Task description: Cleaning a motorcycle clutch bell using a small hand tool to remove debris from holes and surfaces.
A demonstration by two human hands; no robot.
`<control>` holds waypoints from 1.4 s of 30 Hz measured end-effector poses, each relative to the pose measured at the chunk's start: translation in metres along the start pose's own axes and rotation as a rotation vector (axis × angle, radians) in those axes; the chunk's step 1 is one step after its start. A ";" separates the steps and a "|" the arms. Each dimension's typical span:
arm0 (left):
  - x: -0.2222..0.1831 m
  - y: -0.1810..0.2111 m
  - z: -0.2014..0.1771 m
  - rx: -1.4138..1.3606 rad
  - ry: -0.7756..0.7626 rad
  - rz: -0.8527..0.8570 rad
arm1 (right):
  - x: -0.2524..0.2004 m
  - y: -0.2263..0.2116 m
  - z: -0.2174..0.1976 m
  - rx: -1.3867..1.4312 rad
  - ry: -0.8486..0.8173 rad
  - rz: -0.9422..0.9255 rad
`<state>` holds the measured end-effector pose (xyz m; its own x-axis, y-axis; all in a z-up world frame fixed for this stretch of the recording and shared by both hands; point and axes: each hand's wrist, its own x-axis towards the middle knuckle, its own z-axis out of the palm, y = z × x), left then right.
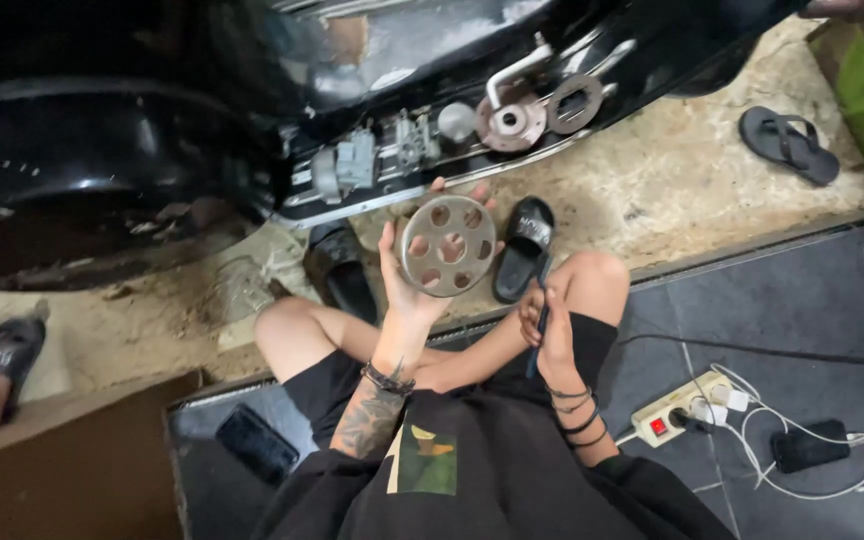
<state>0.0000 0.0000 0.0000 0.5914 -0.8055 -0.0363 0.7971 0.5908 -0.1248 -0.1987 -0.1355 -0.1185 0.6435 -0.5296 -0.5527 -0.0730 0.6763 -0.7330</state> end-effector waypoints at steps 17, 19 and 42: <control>-0.075 0.009 0.033 0.506 -0.339 0.478 | -0.106 -0.072 0.158 -0.800 -0.274 -0.742; -0.078 0.008 0.037 0.592 -0.343 0.532 | -0.111 -0.071 0.161 -0.799 -0.294 -0.720; -0.090 -0.022 0.043 0.696 -0.412 0.721 | -0.109 -0.059 0.120 -0.579 -0.596 -0.638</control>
<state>-0.0657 0.0610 0.0483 0.8406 -0.2583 0.4760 0.0633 0.9198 0.3873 -0.1728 -0.0564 0.0322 0.9508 -0.2573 0.1728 0.1597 -0.0711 -0.9846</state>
